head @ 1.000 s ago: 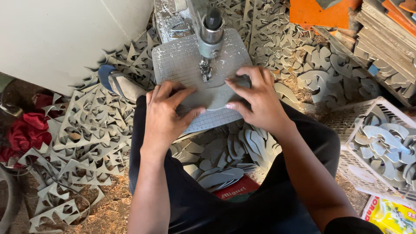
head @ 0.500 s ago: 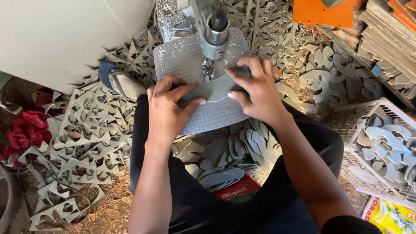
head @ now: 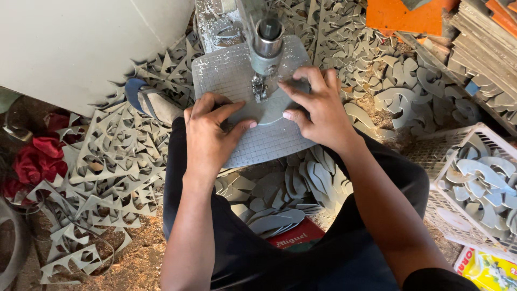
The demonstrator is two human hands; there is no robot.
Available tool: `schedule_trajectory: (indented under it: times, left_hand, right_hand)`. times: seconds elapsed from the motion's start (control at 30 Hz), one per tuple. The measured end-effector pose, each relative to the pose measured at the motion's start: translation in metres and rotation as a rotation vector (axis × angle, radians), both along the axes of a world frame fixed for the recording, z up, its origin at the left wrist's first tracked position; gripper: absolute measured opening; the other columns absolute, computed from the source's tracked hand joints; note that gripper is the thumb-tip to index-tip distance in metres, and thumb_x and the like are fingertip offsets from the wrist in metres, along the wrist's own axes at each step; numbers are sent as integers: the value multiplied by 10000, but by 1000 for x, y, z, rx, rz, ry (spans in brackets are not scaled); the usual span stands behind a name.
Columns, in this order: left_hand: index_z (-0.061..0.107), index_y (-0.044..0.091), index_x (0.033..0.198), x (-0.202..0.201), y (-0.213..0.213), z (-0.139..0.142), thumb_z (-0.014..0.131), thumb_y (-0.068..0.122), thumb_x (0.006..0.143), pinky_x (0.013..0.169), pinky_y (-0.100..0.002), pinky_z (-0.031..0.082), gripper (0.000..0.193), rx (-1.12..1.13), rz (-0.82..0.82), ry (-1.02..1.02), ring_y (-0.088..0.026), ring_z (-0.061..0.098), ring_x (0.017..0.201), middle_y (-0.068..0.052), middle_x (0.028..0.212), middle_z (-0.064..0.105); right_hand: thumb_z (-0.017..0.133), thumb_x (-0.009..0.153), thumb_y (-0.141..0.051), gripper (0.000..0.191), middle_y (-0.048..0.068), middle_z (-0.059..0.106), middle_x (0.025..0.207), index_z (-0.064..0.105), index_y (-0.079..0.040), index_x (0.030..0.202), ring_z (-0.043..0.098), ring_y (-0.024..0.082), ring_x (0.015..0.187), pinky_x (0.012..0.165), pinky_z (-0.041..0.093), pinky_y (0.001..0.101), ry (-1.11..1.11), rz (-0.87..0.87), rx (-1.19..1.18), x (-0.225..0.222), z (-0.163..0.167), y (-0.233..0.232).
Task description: The person uses a vertical cutting machine to cut curved shapes from gray rubber sheets. They place each sheet under the cutter, guide it along a curved path, and remove the cut piece, repeating the process continuously.
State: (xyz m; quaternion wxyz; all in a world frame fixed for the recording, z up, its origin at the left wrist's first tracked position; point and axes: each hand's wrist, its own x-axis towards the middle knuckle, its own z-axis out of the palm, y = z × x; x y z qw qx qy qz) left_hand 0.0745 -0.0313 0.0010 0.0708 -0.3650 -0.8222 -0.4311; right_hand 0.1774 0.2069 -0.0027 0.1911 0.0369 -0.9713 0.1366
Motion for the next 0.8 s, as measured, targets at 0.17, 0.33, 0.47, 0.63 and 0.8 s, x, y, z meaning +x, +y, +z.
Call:
schedule_trajectory:
  times: [0.17,0.33,0.47,0.63,0.8]
  left_hand:
    - [810,124,1106,0,1,-1,927,305,698,922,-387,416,461,-12,11,-14,-225,644,983,-31,1006,682]
    - [812,130,1100,0,2,0,928,303,696,920,-387,415,455,-13,20,-16,-228,642,980,-29,1001,683]
    - [814,133,1095,0,3,0,931,298,693,910,-385,410,450,-16,27,-13,-227,644,980,-30,1002,684]
    - [812,128,1102,0,4,1,928,290,705,912,-382,410,444,-12,30,-27,-227,649,978,-32,1007,683]
    - [812,134,1110,-4,4,0,922,283,708,916,-384,408,444,-16,22,-21,-225,652,982,-35,1034,692]
  right_hand:
    - [872,830,-275,559,82,515,1382,728,-143,1354,413,299,1181,1066,348,455,-18,-8,-1,-1,-6,3]
    - [872,835,-283,540,76,509,1382,736,-152,1340,415,300,1186,1069,341,472,-9,-5,1,-3,-8,5]
    - [873,826,-294,554,53,517,1376,735,-159,1345,416,304,1192,1061,341,479,-8,-11,15,-4,-7,6]
    - [876,825,-300,560,50,515,1370,734,-162,1348,419,301,1188,1057,337,484,-7,-19,26,-5,-6,5]
    - [873,820,-299,570,60,510,1373,729,-158,1353,423,304,1194,1059,346,477,1,-28,20,-5,-5,4]
